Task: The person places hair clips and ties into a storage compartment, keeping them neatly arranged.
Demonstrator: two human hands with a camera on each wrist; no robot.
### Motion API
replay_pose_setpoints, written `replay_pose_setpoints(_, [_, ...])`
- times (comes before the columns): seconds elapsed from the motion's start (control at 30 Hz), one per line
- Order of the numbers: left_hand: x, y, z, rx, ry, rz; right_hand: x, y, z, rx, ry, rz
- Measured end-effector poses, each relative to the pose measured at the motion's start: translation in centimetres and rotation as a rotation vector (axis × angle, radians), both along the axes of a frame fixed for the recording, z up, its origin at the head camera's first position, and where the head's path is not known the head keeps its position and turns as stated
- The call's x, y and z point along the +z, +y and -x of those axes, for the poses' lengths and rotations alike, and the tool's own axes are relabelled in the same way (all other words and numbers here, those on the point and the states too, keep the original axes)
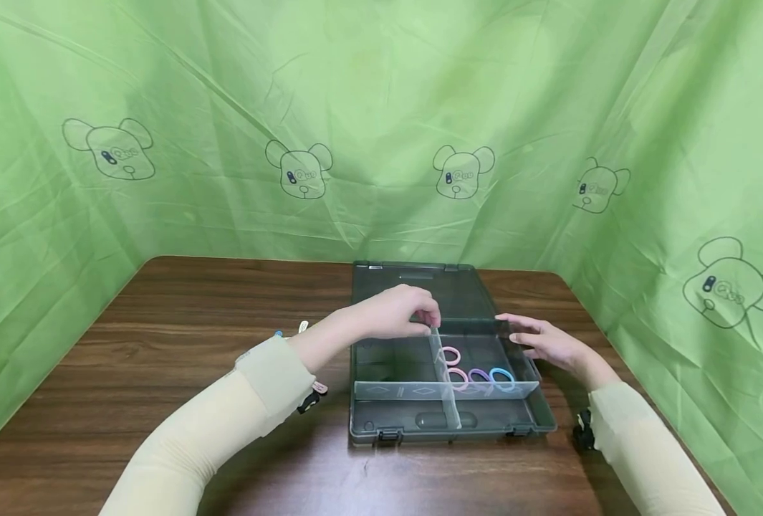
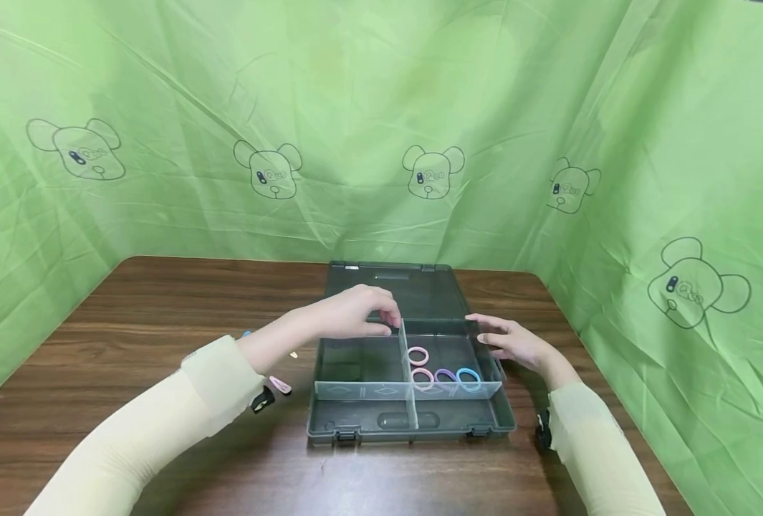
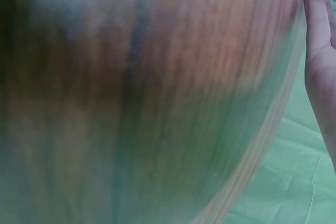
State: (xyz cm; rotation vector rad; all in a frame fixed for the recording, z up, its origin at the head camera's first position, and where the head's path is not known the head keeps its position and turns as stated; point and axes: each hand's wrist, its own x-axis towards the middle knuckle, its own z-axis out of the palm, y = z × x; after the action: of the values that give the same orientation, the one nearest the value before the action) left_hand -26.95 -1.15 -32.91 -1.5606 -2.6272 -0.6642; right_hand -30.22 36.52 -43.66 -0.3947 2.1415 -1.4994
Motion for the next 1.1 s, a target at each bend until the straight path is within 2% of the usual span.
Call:
replay_pose_setpoints(0.27, [0.1,-2.5,-1.1,0.011,0.055,-0.038,0.2,-0.2,0.0,-0.009,-0.008,-0.012])
replay_pose_setpoints(0.4, [0.2,-3.9,-1.5,0.016,0.061,-0.071,0.2,-0.2,-0.1,-0.008,-0.012,-0.011])
replay_pose_setpoints(0.67, [0.3,-6.8,-1.7,0.047,0.107,-0.091,0.2,-0.1,-0.1,-0.001,-0.01,-0.025])
replay_pose_setpoints(0.77, [0.0,-8.0,-1.6,0.073,0.11,-0.102,0.3,-0.2,0.0,0.003,-0.01,-0.019])
replay_pose_setpoints(0.93, [-1.0,-10.0,-1.4,0.129,0.073,-0.128,0.4,-0.4,0.0,0.0,-0.013,-0.005])
replay_pose_setpoints(1.1, [-2.1,-11.4,-0.9,0.129,0.09,-0.123,0.4,-0.3,-0.2,-0.011,-0.014,-0.003])
